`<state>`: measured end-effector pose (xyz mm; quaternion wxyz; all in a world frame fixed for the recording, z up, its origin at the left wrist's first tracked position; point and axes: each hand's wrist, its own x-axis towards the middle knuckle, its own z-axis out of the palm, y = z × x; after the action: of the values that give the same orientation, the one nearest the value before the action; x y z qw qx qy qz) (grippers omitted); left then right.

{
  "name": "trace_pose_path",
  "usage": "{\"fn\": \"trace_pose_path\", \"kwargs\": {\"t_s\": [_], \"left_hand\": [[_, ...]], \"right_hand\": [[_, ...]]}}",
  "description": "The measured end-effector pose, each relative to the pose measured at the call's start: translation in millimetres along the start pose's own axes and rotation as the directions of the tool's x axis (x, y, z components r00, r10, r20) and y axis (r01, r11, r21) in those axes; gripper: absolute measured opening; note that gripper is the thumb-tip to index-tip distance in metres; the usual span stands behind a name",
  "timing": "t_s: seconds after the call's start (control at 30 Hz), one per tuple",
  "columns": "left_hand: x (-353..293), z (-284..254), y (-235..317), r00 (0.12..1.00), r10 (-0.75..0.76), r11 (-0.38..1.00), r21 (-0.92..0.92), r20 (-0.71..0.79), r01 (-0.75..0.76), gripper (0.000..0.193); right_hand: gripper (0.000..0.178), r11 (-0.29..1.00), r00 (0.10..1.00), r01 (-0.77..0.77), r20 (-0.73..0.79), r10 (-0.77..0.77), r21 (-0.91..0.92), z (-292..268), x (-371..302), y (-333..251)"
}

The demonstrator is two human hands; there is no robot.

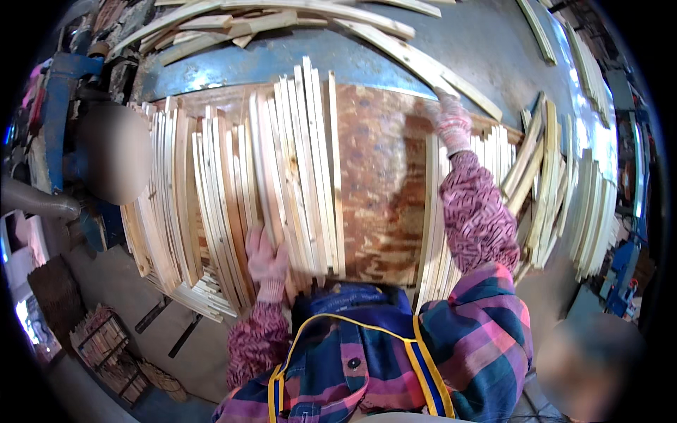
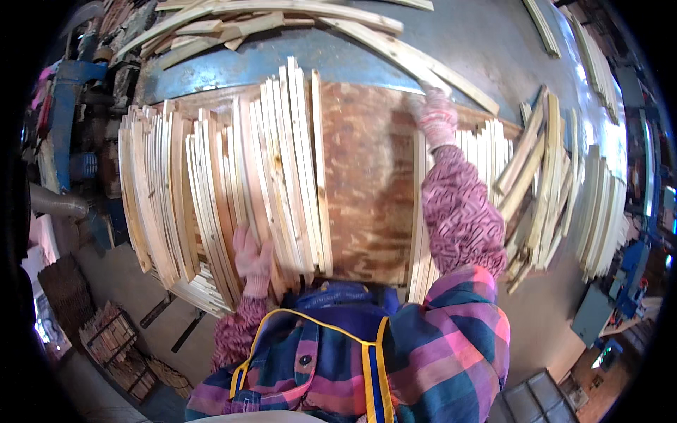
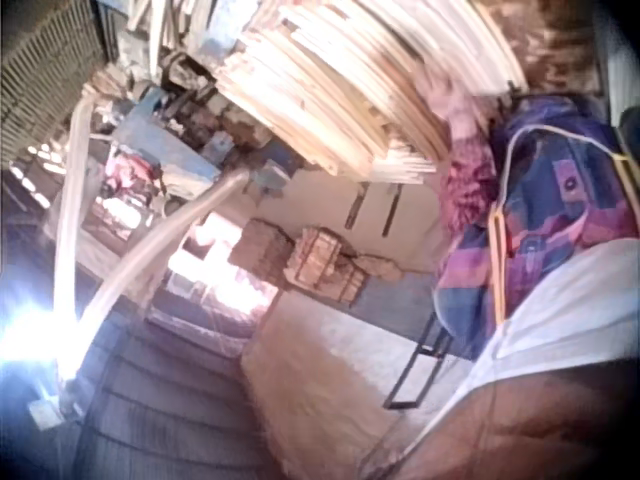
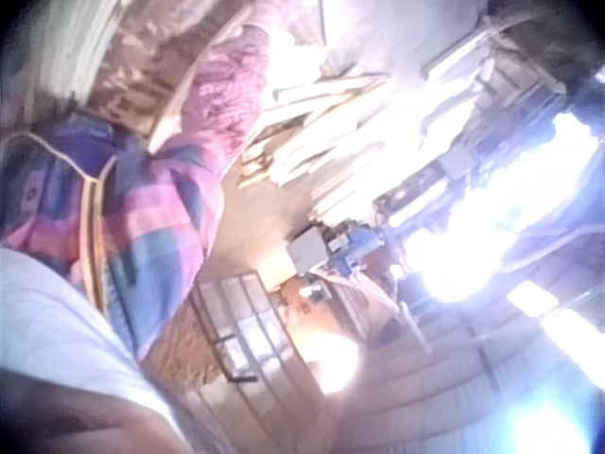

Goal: The person sorts and stacks thin wooden strips on a workbench. They pick up individual strips from a pile, inspect them, and place them into a neat stack, occasionally adjusting the alignment of the stack.

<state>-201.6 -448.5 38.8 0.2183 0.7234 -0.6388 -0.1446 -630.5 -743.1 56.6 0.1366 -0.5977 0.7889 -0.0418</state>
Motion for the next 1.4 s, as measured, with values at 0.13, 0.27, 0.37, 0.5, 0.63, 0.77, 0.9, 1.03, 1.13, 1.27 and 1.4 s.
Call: {"fn": "trace_pose_path", "kwargs": {"t_s": [0.13, 0.27, 0.37, 0.5, 0.63, 0.77, 0.9, 1.03, 1.13, 1.27, 1.4], "left_hand": [[-44, 3, -34, 0.958, -0.282, 0.927, 0.273, 0.057, 0.257, 0.075], [-35, 22, -53, 0.955, -0.284, 0.821, 0.535, 0.083, 0.198, 0.083], [-24, 24, -39, 0.954, -0.293, 0.774, 0.601, 0.06, 0.2, 0.083], [-3, 18, -12, 0.994, -0.056, 0.899, 0.429, -0.089, 0.089, 0.077], [38, 24, 14, 0.967, -0.204, 0.977, 0.092, 0.15, 0.192, 0.071], [47, 45, 10, 0.987, -0.131, 0.987, 0.101, 0.092, 0.122, 0.069], [29, 35, 30, 0.98, -0.126, 0.985, 0.137, 0.155, 0.105, 0.071], [23, 5, 32, 0.86, -0.414, 0.729, 0.675, 0.3, 0.115, 0.072], [6, 10, -2, 0.998, 0.007, 0.894, 0.447, 0.062, -0.034, 0.068], [49, 43, 15, 0.979, -0.169, 0.985, 0.052, 0.111, 0.164, 0.067], [158, 59, 47, 0.702, -0.635, 0.762, 0.113, 0.323, 0.637, 0.087]], "right_hand": [[0.044, 0.96, 0.977, -0.019, 0.199, 0.077, -0.279, -8, 82, -6], [0.051, 0.955, 0.965, 0.201, 0.212, -0.154, -0.218, -8, 112, -14], [0.051, 0.866, 0.878, -0.037, 0.43, -0.21, 0.499, 3, 96, 11], [0.044, 0.452, 0.688, -0.433, 0.61, -0.393, 0.78, -30, -3, 8], [0.04, 0.664, 0.674, -0.326, 0.658, -0.335, 0.672, 9, -137, 8], [0.066, 0.911, 0.689, 0.143, 0.621, -0.373, 0.388, 82, -235, -17], [0.08, 0.926, 0.745, 0.176, 0.57, -0.347, 0.334, 70, -231, -81], [0.078, 0.938, 0.802, 0.133, 0.522, -0.291, 0.319, 66, -185, -109], [0.087, 0.911, 0.82, 0.163, 0.462, -0.338, 0.378, 103, -156, -86], [0.088, 0.932, 0.856, 0.106, 0.445, -0.262, 0.345, 101, -147, -102], [0.098, 0.951, 0.874, 0.118, 0.424, -0.237, 0.287, 117, -126, -101]]}}
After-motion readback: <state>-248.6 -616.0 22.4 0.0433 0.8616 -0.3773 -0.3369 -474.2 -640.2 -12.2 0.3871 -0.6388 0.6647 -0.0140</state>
